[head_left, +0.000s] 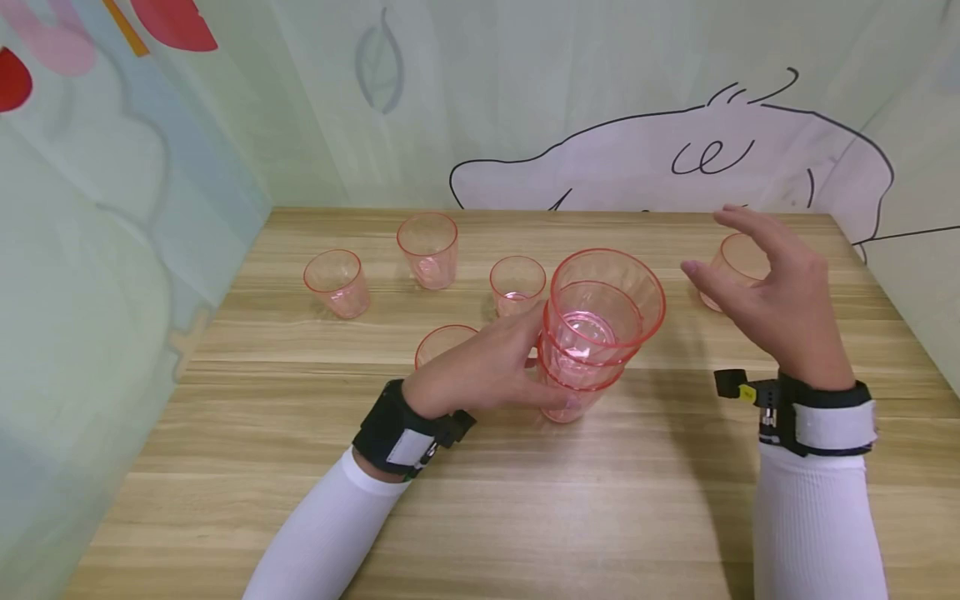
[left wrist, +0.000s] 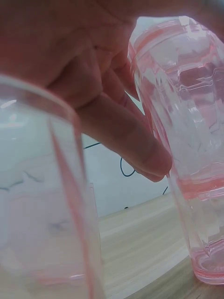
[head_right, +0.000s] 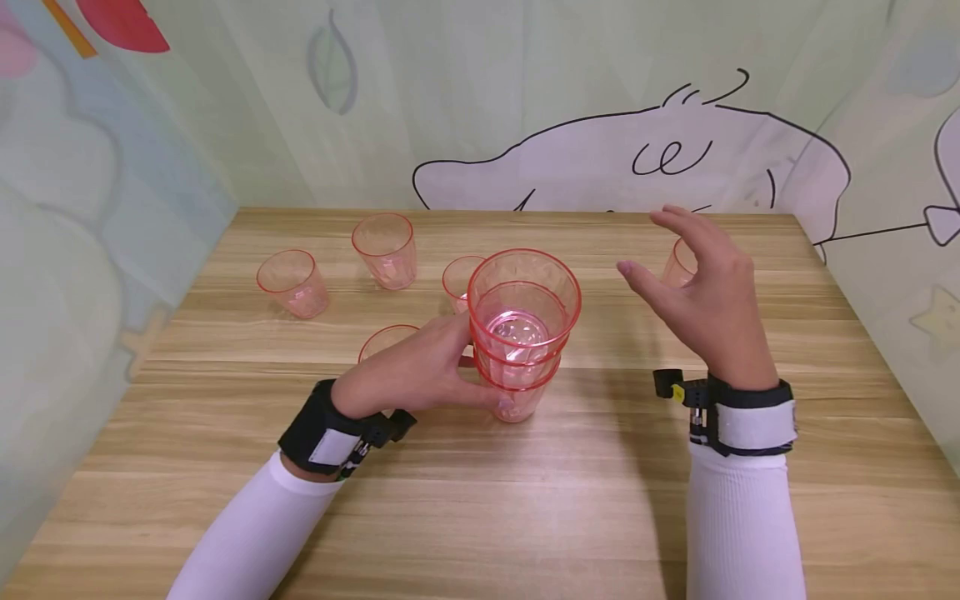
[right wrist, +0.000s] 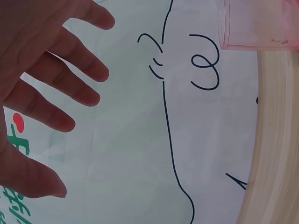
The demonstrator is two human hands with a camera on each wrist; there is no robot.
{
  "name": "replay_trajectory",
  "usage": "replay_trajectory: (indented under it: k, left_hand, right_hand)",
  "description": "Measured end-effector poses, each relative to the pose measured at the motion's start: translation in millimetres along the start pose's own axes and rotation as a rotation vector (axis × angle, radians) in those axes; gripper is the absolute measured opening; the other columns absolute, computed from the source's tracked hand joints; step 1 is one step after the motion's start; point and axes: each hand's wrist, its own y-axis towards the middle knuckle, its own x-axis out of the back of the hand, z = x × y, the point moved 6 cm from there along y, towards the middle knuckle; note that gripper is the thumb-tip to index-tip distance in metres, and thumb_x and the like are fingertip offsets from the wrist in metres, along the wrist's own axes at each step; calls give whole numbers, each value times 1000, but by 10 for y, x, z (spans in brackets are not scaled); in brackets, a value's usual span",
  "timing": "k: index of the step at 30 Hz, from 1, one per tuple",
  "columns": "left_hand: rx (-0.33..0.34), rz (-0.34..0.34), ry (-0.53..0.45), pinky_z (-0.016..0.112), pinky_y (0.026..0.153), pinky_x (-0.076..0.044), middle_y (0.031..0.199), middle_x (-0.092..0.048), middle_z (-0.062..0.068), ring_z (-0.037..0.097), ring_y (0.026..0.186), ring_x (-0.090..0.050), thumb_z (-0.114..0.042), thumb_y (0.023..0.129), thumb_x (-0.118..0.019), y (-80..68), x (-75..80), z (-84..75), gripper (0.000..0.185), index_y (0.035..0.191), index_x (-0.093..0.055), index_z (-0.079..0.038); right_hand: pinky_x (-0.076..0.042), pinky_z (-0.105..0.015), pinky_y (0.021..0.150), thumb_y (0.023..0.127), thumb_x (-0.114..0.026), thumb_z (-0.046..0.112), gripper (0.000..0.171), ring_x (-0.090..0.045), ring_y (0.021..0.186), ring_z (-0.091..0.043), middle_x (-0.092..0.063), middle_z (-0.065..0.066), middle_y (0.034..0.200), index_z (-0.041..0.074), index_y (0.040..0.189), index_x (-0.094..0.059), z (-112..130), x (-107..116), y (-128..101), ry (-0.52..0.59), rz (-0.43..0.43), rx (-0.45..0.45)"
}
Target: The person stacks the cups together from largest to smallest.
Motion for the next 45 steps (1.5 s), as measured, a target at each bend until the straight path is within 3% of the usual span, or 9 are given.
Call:
replay_trajectory:
  k: [23,35,45]
  left_hand:
    - [-19,1,-5,26,96,-47,128,-56,-13,3,112,-53,-35,76,-89,5,7,-15,80,142,-45,-20]
    - [-25,3,29,24,96,-46,127,-58,-13,3,110,-53,-38,77,-88,11,9,-15,80,141,-45,-19]
    - [-30,1,38,25,96,-46,129,-57,-12,3,112,-53,-38,77,-88,11,13,-22,81,143,-45,-19]
  right_hand:
    - [-34,-29,111,82,-84,18,55,-50,134,-21,-59,-6,141,10,134,-66,-92,22,5,-29,19,-79]
    - [-32,-33,113,81,-84,13,56,-47,137,-26,-56,-13,143,7,134,-65,-188,19,1,-36,32,-122]
    - [-31,-38,114,84,-82,20,57,-44,139,-24,-54,-9,146,11,137,-64,-237,29,-11,-59,52,-160]
